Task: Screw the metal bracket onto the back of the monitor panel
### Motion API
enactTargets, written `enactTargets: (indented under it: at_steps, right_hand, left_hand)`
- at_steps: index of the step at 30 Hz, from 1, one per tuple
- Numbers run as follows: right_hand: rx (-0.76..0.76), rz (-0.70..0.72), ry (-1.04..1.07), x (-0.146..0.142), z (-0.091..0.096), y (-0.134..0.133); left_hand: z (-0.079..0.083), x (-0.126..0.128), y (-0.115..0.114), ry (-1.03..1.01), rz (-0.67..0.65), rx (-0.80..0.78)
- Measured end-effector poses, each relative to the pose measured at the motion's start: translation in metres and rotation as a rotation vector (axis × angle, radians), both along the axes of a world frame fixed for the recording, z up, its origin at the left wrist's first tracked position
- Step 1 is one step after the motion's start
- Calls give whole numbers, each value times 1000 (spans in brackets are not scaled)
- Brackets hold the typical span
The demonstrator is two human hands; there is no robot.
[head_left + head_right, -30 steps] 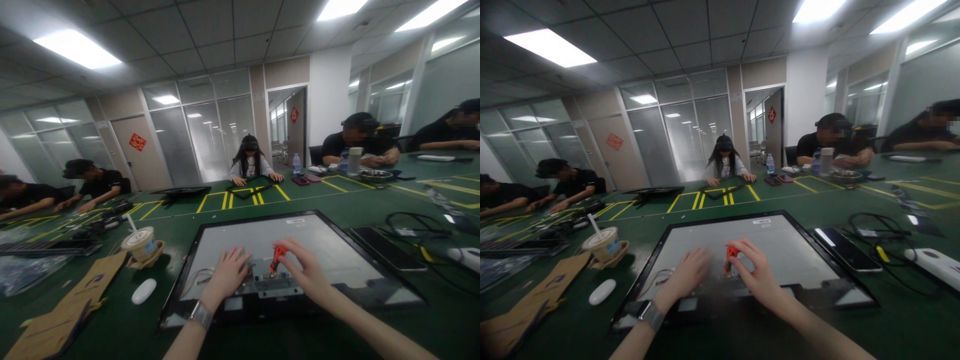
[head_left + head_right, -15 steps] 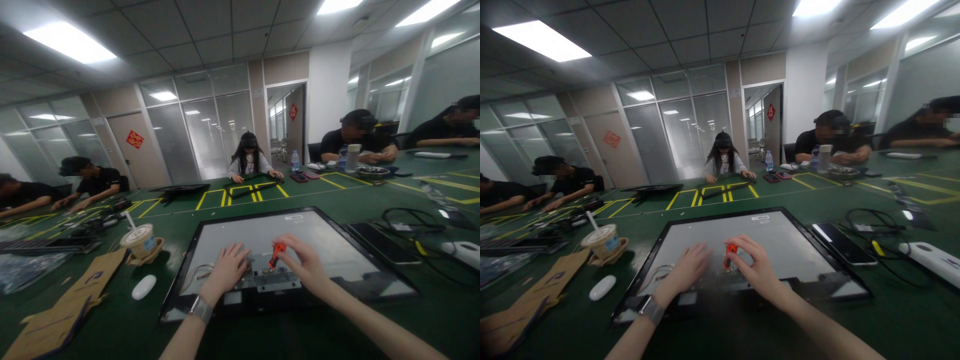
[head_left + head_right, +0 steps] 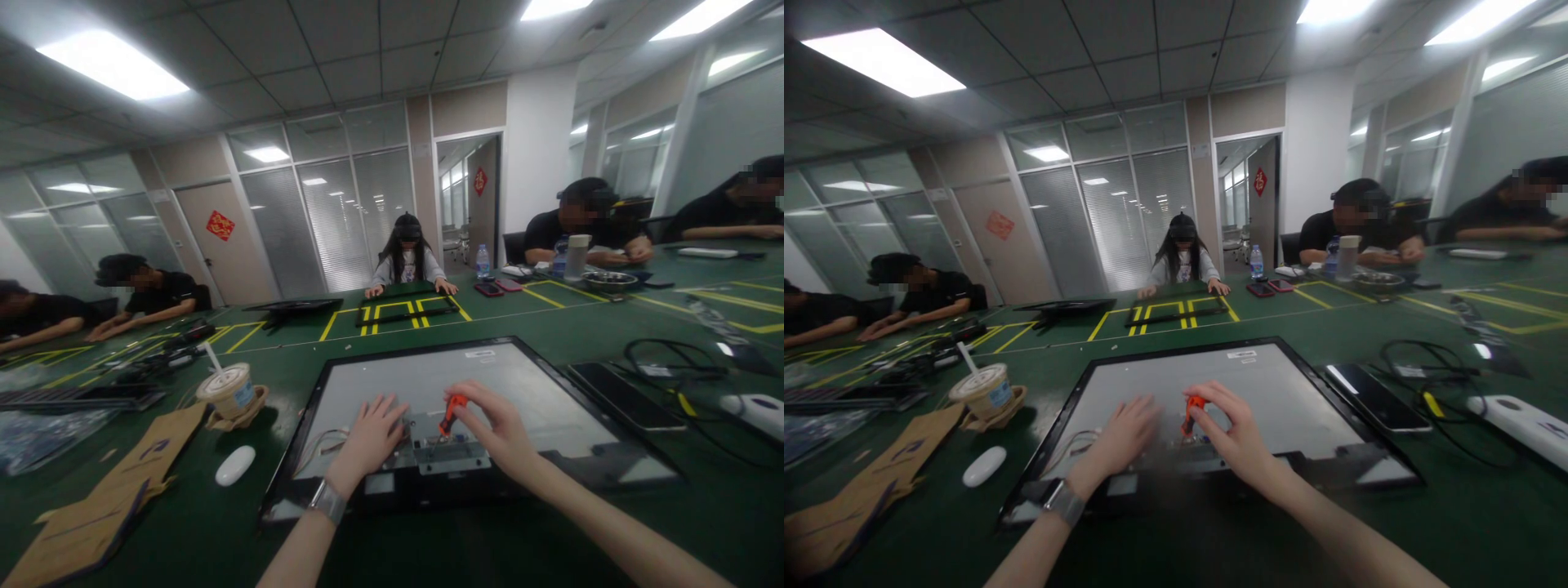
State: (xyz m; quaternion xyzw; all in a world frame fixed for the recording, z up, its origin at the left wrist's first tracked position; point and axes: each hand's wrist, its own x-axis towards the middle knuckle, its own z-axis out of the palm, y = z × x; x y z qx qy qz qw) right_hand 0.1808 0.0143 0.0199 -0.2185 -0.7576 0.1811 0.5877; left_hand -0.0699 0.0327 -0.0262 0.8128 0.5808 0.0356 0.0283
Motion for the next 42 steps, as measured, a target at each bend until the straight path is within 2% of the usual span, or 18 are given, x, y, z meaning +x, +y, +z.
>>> enactTargets:
  at_steps: [12, 33, 42]
  right_hand:
    - [-18, 6, 1, 0, 0, 1]
    - [-13, 5, -41, 4, -6, 5]
    - [0, -71, -35, 3, -5, 6]
  left_hand:
    - [-6, -2, 4, 4, -6, 7]
    - [-6, -3, 5, 16, -8, 12]
    - [-5, -2, 4, 8, -2, -6]
